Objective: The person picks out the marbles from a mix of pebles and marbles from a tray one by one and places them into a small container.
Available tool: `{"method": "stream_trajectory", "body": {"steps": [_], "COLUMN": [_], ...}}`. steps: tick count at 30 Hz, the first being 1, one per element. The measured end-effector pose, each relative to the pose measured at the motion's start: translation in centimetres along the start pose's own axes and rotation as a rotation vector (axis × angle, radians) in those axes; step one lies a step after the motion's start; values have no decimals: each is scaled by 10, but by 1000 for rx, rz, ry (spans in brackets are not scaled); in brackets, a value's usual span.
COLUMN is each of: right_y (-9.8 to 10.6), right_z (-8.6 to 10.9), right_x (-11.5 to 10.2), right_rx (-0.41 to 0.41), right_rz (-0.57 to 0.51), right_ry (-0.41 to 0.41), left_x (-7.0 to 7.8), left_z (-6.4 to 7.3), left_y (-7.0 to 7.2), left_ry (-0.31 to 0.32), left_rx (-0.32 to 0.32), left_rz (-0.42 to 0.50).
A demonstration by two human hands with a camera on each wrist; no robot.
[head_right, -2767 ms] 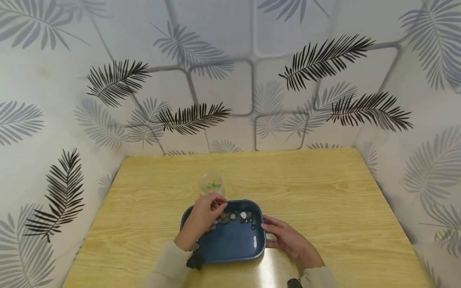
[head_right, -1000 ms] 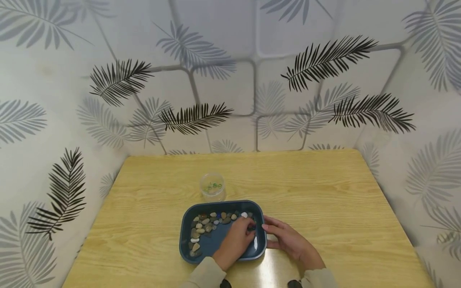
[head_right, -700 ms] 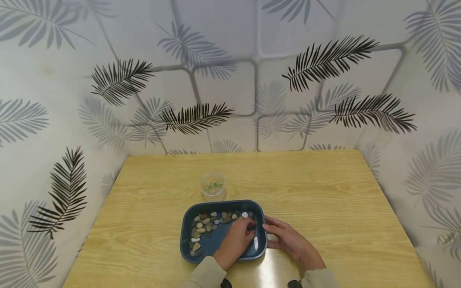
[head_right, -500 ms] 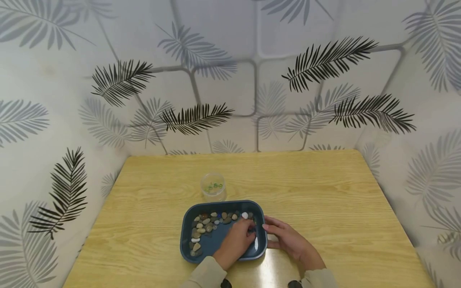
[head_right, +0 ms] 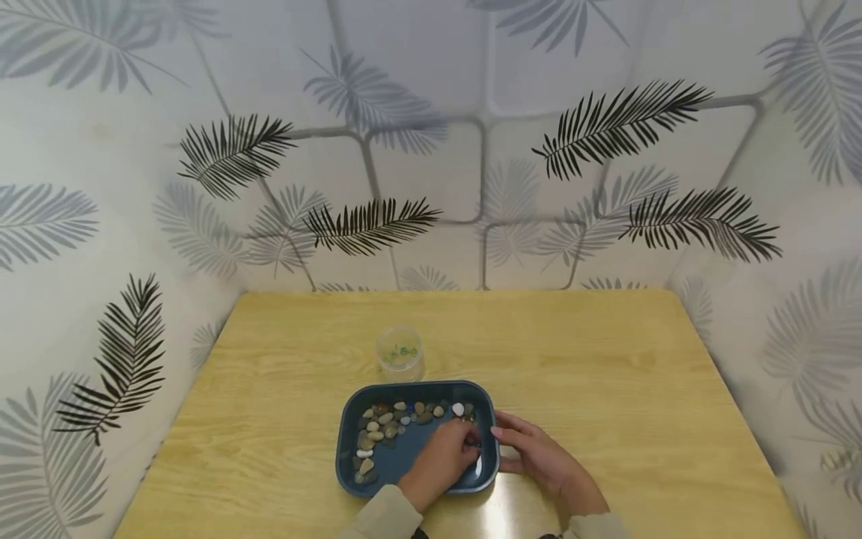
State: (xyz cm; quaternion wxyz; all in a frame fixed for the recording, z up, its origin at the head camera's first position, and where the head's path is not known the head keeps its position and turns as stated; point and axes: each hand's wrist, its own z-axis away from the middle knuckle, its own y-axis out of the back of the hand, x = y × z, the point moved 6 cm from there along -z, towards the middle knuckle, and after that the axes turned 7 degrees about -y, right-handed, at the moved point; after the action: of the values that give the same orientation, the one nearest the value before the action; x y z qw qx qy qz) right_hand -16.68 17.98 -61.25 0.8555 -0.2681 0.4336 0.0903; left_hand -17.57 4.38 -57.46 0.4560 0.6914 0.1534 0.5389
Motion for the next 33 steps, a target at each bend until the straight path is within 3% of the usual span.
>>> {"method": "stream_trajectory", "body": {"steps": [16,26,33], "right_y": [-1,0,0], "right_z": [2,1,2], "right_x": [2,1,2], "right_rx": [0,10,31], "right_rz": [-5,-1,-1], "right_ry": [12,17,19], "left_x": [1,1,-4], "left_z": [5,17,26], "left_y": [6,43,67], "left_ry": [2,-45,-55], "left_rx": [29,191,257], "left_rz": [64,150,217]}}
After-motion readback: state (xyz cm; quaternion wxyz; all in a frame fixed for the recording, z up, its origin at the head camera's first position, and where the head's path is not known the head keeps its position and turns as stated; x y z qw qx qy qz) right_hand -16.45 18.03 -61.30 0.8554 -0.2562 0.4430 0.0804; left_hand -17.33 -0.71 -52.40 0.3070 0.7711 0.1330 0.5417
